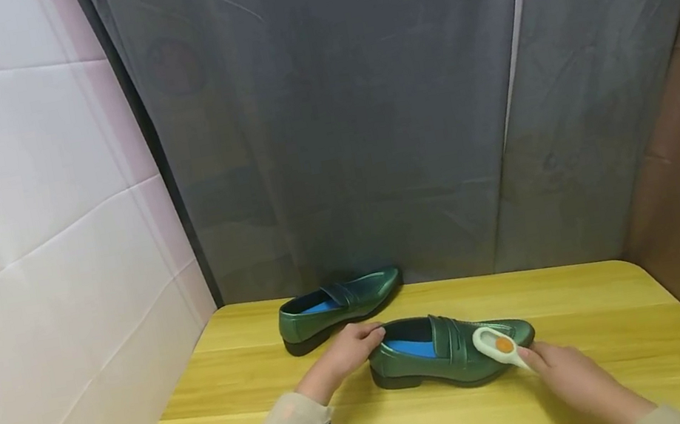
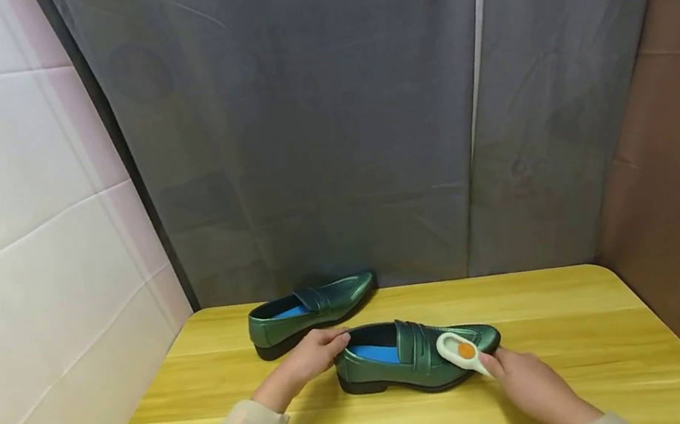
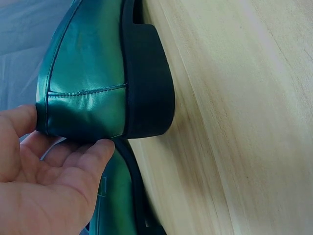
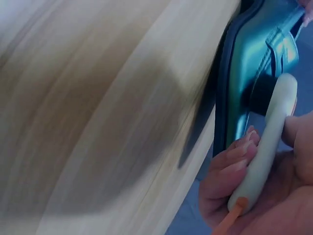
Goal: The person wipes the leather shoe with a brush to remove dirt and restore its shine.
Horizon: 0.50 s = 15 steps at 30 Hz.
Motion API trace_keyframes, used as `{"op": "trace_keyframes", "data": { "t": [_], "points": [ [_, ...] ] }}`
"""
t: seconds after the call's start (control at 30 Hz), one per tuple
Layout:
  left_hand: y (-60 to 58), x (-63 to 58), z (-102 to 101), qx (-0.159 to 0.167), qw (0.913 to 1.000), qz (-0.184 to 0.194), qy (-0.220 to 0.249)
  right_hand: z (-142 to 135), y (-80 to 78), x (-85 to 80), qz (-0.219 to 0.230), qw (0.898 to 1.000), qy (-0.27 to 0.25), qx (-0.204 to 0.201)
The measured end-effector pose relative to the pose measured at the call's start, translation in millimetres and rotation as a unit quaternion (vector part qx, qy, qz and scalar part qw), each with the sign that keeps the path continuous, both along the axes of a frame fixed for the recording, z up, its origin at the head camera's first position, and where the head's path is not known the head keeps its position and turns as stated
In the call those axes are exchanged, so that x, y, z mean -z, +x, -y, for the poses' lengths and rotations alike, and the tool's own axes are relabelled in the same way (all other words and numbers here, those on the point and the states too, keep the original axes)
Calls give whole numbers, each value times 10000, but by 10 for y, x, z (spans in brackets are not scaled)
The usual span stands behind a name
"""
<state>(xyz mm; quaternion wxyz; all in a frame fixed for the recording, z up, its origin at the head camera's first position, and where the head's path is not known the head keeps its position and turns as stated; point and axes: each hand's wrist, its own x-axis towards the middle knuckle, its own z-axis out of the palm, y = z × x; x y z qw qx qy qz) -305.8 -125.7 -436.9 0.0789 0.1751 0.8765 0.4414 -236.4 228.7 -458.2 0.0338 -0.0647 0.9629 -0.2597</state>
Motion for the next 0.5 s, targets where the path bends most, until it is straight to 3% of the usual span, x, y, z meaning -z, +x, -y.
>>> {"op": "trace_keyframes", "data": {
  "t": [0.2,0.5],
  "points": [
    [-10,3,-22,6,10000,42,-30,126,-79,-81,117,9998,116,128],
    [-8,25,-18,13,9999,-16,-125,270,-439,-130,181,9991,318,232]
  ]
}}
